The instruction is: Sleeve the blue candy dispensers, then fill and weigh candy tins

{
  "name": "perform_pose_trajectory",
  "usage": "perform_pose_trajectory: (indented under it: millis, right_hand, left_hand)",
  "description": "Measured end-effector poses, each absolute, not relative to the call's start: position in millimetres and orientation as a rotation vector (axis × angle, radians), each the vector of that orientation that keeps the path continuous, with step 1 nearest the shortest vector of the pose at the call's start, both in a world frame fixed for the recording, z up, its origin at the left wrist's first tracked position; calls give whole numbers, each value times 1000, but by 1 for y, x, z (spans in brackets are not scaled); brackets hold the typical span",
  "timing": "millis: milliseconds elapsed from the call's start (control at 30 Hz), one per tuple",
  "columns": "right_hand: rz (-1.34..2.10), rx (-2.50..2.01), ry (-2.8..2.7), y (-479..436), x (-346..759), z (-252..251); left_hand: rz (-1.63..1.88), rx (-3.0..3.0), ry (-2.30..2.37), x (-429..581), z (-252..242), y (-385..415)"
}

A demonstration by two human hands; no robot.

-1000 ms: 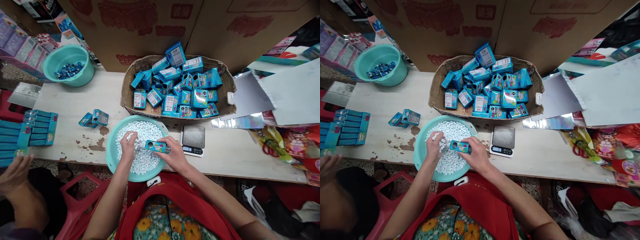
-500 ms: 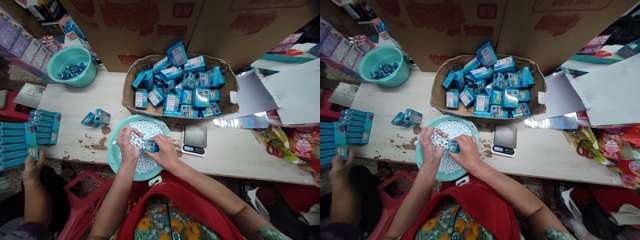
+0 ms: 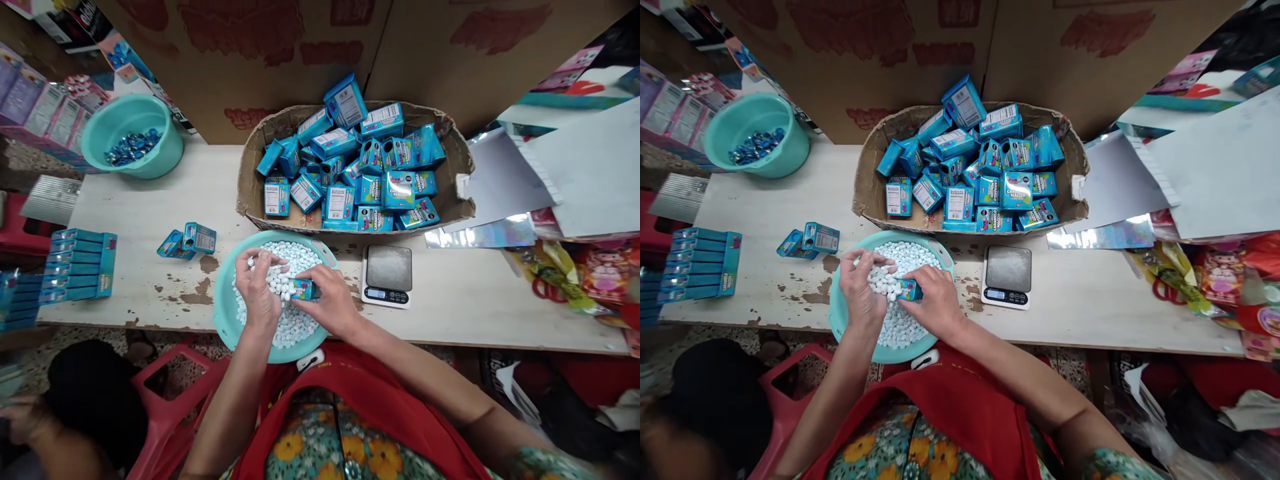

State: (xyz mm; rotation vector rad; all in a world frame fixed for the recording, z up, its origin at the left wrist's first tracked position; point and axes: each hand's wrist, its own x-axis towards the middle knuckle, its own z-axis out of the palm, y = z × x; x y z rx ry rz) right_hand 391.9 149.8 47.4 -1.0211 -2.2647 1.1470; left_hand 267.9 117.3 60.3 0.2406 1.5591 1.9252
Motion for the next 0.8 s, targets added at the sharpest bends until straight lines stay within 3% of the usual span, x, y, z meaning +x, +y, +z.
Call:
perform_pose_trajectory:
  millis: [800]
  right_hand:
    - [1156, -1005, -2202, 153, 391, 51]
  left_hand:
    - [1940, 328, 1620, 275, 64, 122]
